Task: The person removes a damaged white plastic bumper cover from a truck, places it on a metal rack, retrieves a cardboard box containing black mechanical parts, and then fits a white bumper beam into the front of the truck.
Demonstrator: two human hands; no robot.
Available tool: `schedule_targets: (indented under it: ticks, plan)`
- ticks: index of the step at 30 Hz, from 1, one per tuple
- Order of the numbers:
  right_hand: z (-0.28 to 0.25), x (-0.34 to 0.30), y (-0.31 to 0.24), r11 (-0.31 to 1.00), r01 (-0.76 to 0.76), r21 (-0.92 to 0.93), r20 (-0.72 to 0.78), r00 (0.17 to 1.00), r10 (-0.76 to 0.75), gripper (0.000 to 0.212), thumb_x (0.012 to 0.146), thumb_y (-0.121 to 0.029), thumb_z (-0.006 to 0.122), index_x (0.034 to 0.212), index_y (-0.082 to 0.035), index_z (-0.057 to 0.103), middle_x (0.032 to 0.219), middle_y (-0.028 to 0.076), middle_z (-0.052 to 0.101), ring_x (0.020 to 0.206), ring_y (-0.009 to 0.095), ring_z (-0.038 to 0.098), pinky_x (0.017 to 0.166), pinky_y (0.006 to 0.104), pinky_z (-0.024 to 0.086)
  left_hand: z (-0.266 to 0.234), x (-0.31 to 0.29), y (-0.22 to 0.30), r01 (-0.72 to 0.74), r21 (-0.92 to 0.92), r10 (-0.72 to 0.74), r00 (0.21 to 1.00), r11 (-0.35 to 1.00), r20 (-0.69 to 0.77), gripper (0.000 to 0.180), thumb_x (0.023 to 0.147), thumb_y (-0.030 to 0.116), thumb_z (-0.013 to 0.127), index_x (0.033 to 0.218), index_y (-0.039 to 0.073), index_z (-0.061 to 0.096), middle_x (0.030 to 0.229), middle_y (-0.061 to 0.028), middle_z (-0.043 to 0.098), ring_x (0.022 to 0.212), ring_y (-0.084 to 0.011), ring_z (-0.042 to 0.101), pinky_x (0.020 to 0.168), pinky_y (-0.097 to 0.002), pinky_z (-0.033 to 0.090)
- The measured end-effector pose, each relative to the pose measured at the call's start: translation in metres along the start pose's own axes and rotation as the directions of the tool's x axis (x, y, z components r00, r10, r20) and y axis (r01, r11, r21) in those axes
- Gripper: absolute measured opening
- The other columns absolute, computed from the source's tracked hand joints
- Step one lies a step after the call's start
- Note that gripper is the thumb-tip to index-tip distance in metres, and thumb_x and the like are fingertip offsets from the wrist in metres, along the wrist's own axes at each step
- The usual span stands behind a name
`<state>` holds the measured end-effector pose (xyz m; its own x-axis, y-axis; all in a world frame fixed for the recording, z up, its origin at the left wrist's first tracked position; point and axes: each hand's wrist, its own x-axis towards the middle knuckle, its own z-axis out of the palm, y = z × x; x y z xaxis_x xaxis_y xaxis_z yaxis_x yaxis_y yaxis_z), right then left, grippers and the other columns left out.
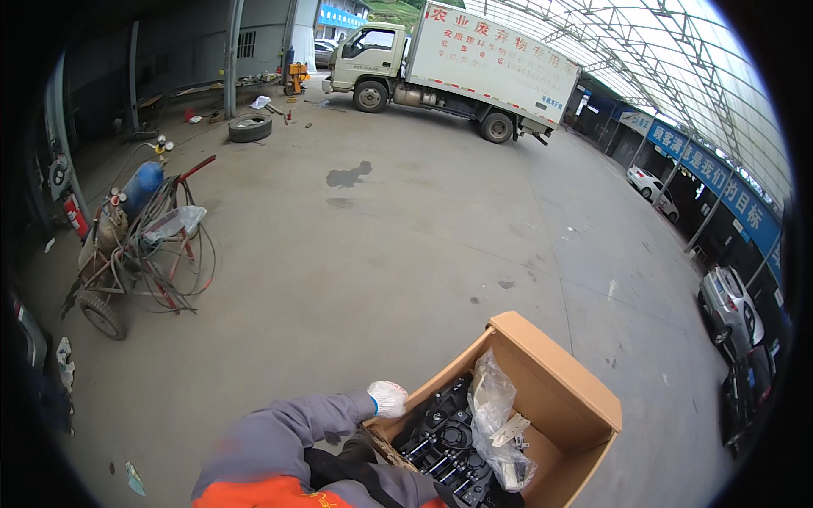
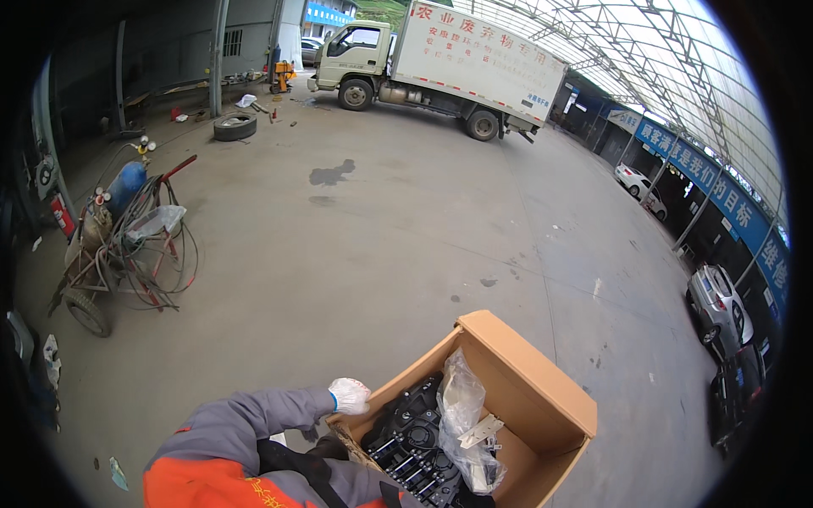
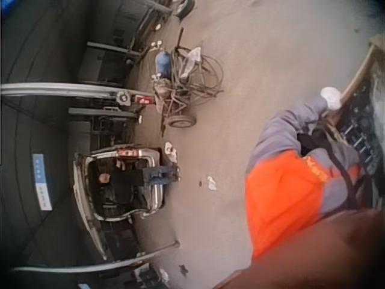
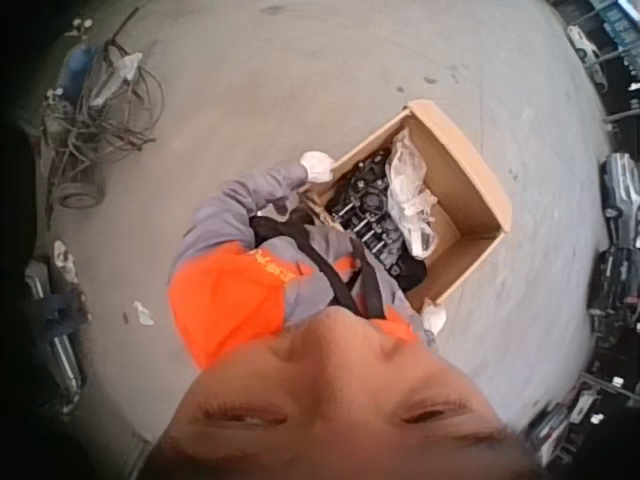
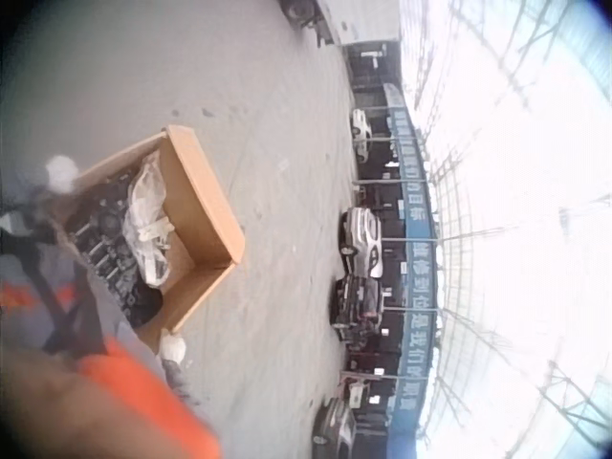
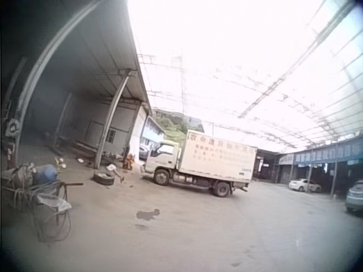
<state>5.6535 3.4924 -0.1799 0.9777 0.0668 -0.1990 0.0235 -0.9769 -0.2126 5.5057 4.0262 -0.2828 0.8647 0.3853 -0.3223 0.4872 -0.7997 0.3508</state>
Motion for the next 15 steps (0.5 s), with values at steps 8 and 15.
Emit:
schedule_targets:
  ticks: [8,15]
  plan:
    - [0.05,0.156,-0.225,1.0,-0.025,-0.004,-0.179,0.983,0.024,0.048,0.078,-0.046,0.074,0.088,0.0,0.075,0.083,0.026,0.071,0.082,0.045,0.069,0.075,0.0524,0.054,-0.141,0.235,-0.168,-0.124,0.111,0.138,0.982,0.986,-0.132,0.035,0.082,0.032,0.057,0.095,0.007,0.077,0.097,-0.0203,0.075,0.096,-0.034,0.073,0.085,-0.0471,0.058]
    - [0.102,0.206,-0.459,0.99,0.021,0.14,-0.078,0.997,-0.011,0.046,0.083,-0.04,0.073,0.092,0.005,0.072,0.086,0.029,0.071,0.083,0.045,0.068,0.078,0.0506,0.054,-0.292,0.324,-0.29,-0.013,0.137,0.049,0.964,0.99,-0.26,0.032,0.086,0.035,0.059,0.088,0.007,0.074,0.084,-0.0177,0.074,0.083,-0.0355,0.074,0.073,-0.0483,0.059]
